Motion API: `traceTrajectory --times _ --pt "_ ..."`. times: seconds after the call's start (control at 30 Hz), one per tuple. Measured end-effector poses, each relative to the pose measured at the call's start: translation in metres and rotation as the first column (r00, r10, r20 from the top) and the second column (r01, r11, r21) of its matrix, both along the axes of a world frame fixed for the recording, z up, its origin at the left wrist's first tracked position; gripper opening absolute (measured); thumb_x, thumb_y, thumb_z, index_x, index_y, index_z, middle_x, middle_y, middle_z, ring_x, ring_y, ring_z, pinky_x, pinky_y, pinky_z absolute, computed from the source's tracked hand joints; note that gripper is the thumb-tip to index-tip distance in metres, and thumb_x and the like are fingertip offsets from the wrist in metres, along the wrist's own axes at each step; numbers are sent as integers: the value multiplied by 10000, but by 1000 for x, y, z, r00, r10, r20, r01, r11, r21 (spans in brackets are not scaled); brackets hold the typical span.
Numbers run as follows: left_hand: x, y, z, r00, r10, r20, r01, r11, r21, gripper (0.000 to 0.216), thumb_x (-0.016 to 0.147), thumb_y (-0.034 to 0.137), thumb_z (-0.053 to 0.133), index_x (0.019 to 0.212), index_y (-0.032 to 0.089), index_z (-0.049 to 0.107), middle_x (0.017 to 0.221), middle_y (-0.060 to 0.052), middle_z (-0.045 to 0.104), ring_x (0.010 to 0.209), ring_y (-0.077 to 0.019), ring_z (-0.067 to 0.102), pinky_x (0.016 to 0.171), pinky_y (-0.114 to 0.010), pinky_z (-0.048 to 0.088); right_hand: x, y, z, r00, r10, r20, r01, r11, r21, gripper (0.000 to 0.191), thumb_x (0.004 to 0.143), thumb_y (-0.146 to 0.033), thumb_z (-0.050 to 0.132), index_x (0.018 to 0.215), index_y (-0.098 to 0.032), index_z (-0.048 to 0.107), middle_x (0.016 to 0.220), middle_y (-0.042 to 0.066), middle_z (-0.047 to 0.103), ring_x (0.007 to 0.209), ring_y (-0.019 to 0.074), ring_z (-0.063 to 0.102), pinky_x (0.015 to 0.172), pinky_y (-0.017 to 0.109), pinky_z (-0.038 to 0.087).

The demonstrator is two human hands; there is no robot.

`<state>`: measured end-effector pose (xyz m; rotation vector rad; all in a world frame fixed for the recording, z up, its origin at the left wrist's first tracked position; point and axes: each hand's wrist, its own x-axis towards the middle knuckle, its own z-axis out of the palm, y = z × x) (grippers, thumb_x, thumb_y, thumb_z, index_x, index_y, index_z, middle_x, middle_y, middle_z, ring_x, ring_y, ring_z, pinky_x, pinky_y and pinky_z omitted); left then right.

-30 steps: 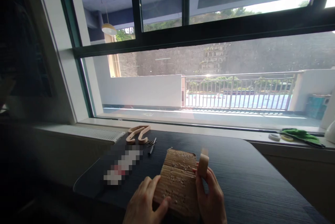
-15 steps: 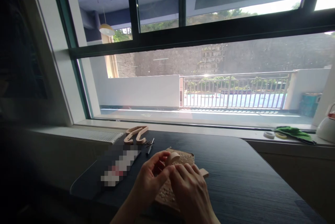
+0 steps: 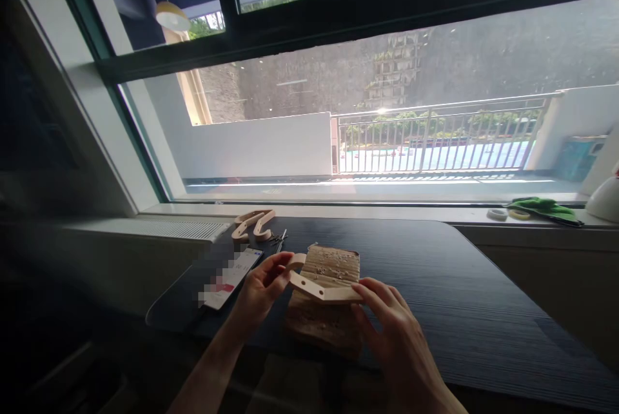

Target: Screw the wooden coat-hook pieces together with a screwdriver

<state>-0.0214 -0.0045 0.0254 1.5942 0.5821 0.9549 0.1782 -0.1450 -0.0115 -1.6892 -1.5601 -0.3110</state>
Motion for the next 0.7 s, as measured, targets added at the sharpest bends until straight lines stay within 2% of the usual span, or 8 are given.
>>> traceTrajectory --times 0.13,0.2,0.3,0.37,0.47,0.6,0.7 --pt "8 -1 4 998 -50 24 50 999 -9 335 783 302 555 1092 174 532 915 -39 631 832 -153 591 731 -247 463 5 0 10 963 63 -262 -71 997 -19 276 802 -353 529 1038 -234 607 1070 57 605 834 188 610 717 298 519" --pt "11 -1 5 999 -47 22 47 999 6 337 782 295 558 1093 169 532 975 -60 631 884 -170 590 772 -270 465 7 1 20 888 111 -446 -112 993 24 308 785 -369 556 1046 -209 588 972 61 636 760 170 618 671 275 524" --pt "12 -1 4 998 -55 -23 56 996 76 355 781 274 558 1119 168 531 1064 -84 620 980 -196 569 855 -313 446 7 3 31 722 185 -667 -116 982 146 427 736 -392 615 1110 -201 534 921 57 650 818 181 618 726 292 530" --pt "10 -2 2 998 -31 -62 39 991 131 357 784 263 549 1128 170 538 1076 -83 624 1006 -202 561 894 -331 427 3 4 33 643 227 -731 -137 974 182 466 710 -403 639 1115 -199 530 921 58 653 827 185 620 743 307 533" --pt "2 -4 -3 993 21 -118 1 983 183 343 778 249 548 1114 179 561 1063 -64 637 1011 -196 561 922 -330 409 -1 5 27 572 260 -778 -179 965 191 451 693 -393 658 1083 -193 549 890 55 661 798 183 624 740 313 533" --pt "-4 -7 -7 982 24 -190 14 980 200 320 769 244 557 1083 191 586 1084 -47 628 1031 -191 554 932 -312 400 -3 6 13 509 281 -814 -191 958 212 432 688 -351 674 1072 -201 548 924 52 661 837 185 619 781 315 515" --pt "-2 -8 -6 984 26 -174 9 981 193 313 773 243 554 1079 185 585 1079 -50 630 1020 -189 560 920 -308 410 -2 6 14 484 273 -831 -229 957 181 431 710 -349 656 1093 -196 530 984 72 653 868 200 616 790 339 510"
